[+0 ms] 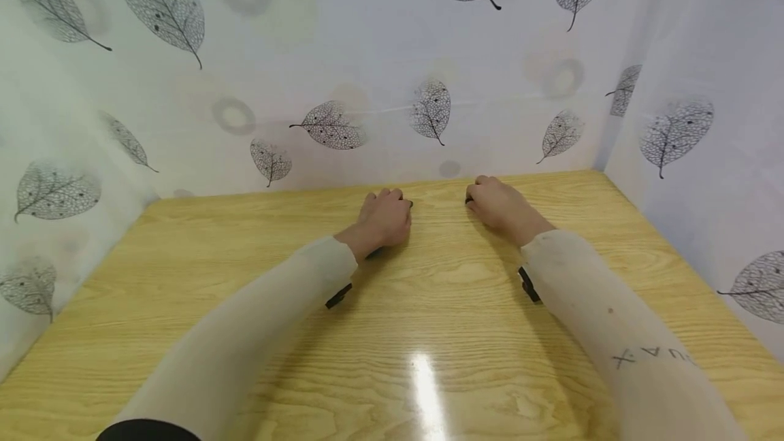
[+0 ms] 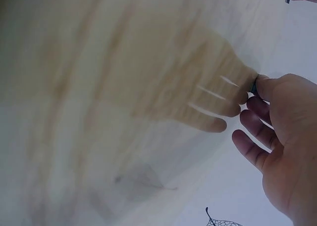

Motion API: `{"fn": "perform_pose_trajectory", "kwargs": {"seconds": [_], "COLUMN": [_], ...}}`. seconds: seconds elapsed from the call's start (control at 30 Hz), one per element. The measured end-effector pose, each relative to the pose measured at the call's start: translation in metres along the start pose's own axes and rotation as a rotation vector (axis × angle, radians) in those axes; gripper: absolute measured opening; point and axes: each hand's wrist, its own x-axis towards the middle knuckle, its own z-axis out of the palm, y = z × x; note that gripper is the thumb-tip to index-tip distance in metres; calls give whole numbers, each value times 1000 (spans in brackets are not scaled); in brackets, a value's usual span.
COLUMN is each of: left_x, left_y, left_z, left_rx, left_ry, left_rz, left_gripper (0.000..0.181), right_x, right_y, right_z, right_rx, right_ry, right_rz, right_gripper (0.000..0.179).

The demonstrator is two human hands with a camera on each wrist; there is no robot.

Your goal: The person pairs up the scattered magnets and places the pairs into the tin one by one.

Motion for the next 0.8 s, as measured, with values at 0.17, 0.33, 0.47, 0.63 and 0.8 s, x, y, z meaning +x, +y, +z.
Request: {"fn": "perform_pose_trajectory", "kwargs": {"seconds": [0.17, 0.33, 0.47, 0.63, 0.8], "left_x": [0, 1, 1, 0, -1], "left_y": [2, 4, 4, 3, 3], "left_z": [-1, 0, -1, -2, -3], "left_rx": [12, 22, 25, 14, 9], "left_ry": [38, 36, 32, 37, 42], "left_rz": [-4, -6, -6, -23, -21], "left_gripper": [36, 37, 31, 28, 22], "right_x": [-3, -5, -6, -4, -3], "right_y": [-3, -8, -10, -12, -13], "right_z": [-1, 0, 1, 3, 3], "right_rx": [-13, -35, -30, -3, 23], "right_ry": [23, 27, 28, 41, 51], "right_rz": [-9, -37, -35, -44, -49], "right_gripper": [21, 19, 20, 17, 15]}}
